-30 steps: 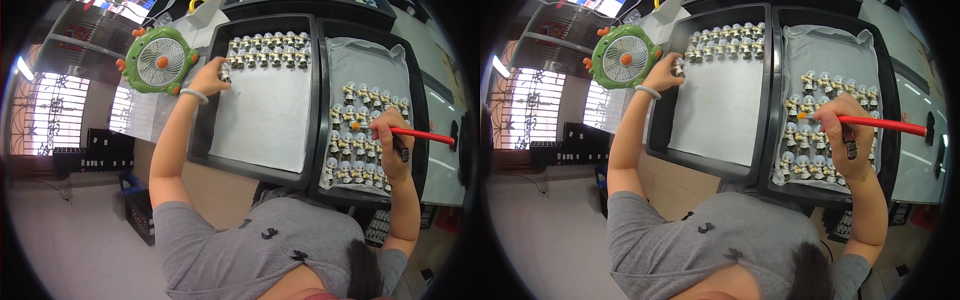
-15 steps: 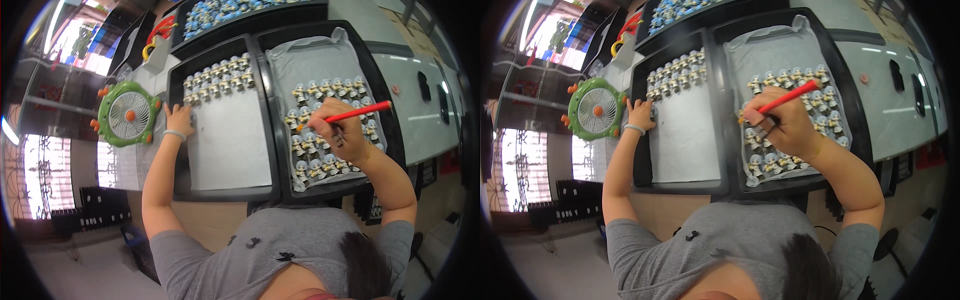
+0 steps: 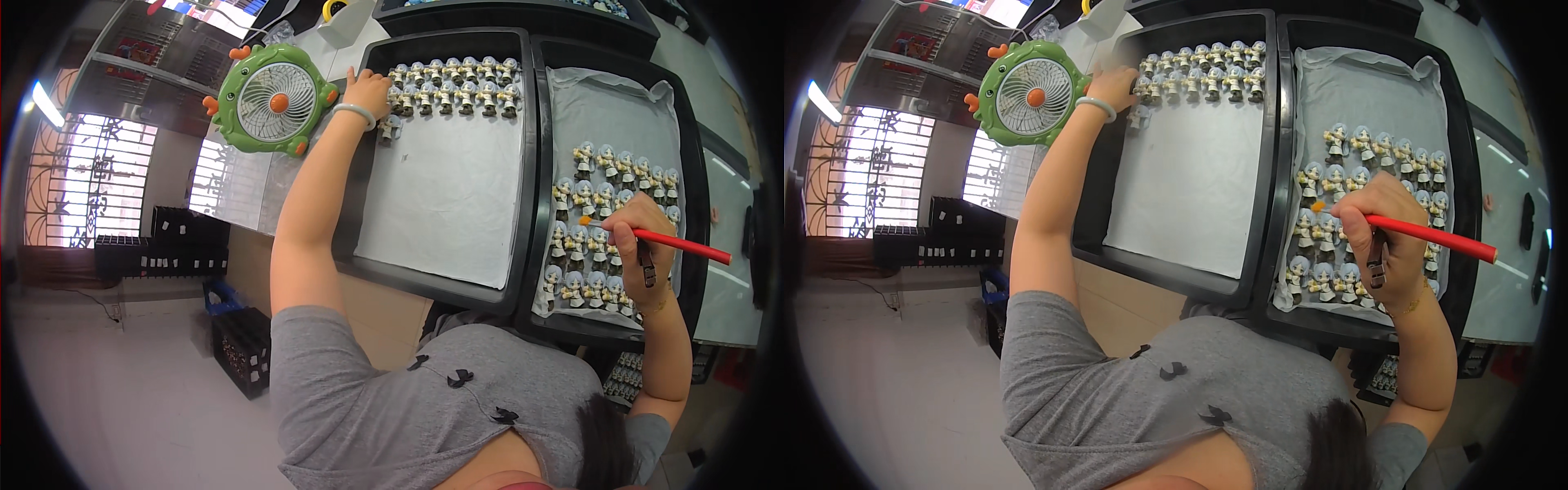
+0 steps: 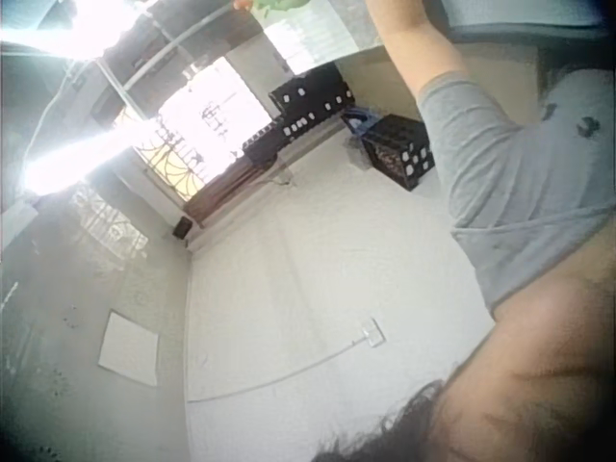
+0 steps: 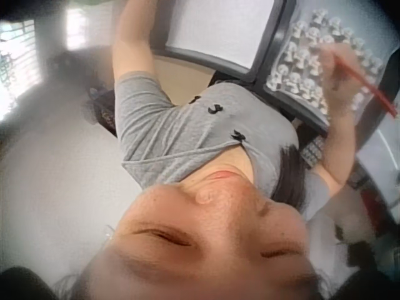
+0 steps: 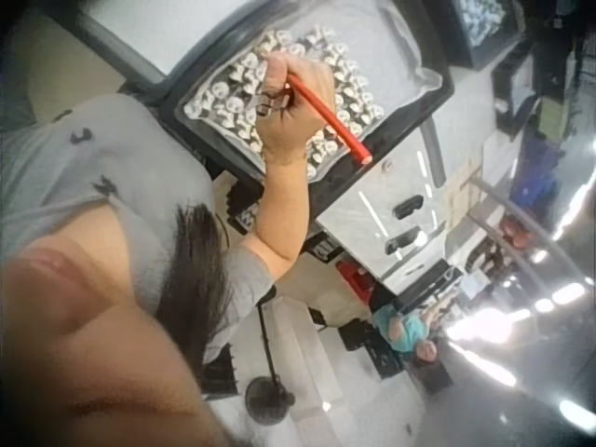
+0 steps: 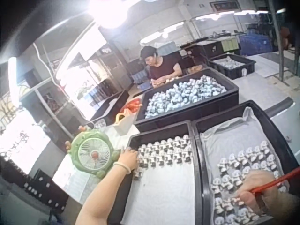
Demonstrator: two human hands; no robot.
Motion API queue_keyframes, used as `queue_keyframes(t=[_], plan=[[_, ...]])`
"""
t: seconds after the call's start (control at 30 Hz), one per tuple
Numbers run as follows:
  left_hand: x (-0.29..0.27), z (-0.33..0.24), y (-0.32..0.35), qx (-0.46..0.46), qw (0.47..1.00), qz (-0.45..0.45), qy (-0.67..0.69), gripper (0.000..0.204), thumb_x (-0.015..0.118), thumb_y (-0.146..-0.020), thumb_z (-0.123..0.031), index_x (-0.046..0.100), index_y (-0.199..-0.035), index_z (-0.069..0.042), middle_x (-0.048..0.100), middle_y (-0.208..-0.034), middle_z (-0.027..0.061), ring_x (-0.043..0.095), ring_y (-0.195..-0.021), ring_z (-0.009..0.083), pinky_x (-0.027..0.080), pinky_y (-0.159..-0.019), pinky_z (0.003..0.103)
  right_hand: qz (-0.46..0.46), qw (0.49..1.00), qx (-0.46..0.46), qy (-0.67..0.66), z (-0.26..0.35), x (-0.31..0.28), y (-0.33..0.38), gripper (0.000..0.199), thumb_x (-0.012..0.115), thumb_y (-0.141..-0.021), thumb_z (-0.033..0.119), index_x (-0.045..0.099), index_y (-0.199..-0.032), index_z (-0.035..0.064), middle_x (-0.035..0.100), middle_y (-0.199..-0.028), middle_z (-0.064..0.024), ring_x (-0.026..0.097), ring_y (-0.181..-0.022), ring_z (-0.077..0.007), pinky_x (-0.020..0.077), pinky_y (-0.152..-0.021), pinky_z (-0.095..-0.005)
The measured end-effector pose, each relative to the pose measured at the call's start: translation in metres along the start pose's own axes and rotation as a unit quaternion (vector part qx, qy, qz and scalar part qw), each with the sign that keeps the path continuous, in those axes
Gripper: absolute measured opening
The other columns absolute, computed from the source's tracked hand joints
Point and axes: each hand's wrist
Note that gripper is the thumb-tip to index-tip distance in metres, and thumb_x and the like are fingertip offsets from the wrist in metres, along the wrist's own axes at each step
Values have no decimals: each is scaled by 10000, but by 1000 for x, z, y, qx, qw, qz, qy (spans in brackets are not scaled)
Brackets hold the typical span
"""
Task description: The person paints small figurines with a red-handled brush, applying gold paint to details. They pick up figurines from a tray, paint them, and place them back in the tray. The person occasionally wipes the figurines with a tissue.
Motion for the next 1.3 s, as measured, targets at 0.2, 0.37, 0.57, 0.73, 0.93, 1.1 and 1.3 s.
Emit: queue_keyframes(t=[0.2, 0.37, 0.57, 0.73, 0.93, 1.1, 1.3], plan=[[2, -8, -30, -8, 989, 147, -33, 552, 731, -565, -296, 573, -1060, -108, 571, -1060, 63, 418, -1121, 251, 112, -1005, 598, -4, 1000, -3, 6, -4, -2, -1, 125, 564, -792, 108, 563, -692, 34, 507, -604, -41, 409, -544, -165, 318, -518, -273], [6, -7, -26, -9, 995, 103, 2, 566, 753, -528, -238, 569, -1049, -120, 576, -1042, 61, 426, -1112, 241, 114, -1004, 605, 10, 999, -16, 25, -3, -3, -3, 134, 578, -790, 128, 565, -687, 43, 502, -588, -36, 404, -531, -172, 316, -507, -278], [5, -3, -15, -14, 999, 43, 15, 594, 744, -556, -216, 522, -1104, -153, 557, -1065, 33, 408, -1122, 241, 160, -997, 593, 15, 1000, -13, 18, -2, -1, -3, 138, 583, -788, 137, 566, -684, 49, 497, -572, -36, 405, -526, -177, 320, -502, -282], [-8, -6, 8, 16, 997, 44, 67, 540, 737, -553, -216, 526, -1043, -133, 551, -1043, 52, 419, -1104, 247, 196, -1006, 547, 4, 1000, -12, 21, -3, -2, -3, 137, 583, -783, 134, 564, -677, 50, 496, -568, -36, 406, -521, -181, 323, -497, -284], [7, -17, 51, 55, 998, 42, 8, 587, 715, -512, -162, 519, -1064, -130, 552, -993, 35, 412, -1093, 234, 120, -1014, 574, 12, 999, -29, 15, -1, 1, -3, 121, 585, -775, 118, 565, -675, 52, 505, -574, -40, 414, -520, -186, 325, -497, -285], [13, -19, 46, 33, 998, 49, -19, 596, 731, -521, -156, 482, -1061, -115, 566, -1008, 42, 409, -1122, 250, 127, -1008, 575, -2, 1000, -22, 19, -2, -4, -3, 118, 587, -773, 117, 568, -681, 47, 510, -580, -37, 425, -524, -179, 333, -504, -278], [13, -20, 46, 21, 999, 38, -26, 535, 669, -576, -99, 450, -1063, -61, 569, -998, 55, 435, -1094, 244, 130, -1002, 586, -61, 998, -16, -3, -1, -24, -9, 155, 536, -816, 128, 571, -708, 22, 535, -623, -39, 448, -534, -120, 346, -515, -240]])
Point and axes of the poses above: each hand's wrist, its own y-axis away from the middle knuckle, its own x-axis out of the palm, z = x × y
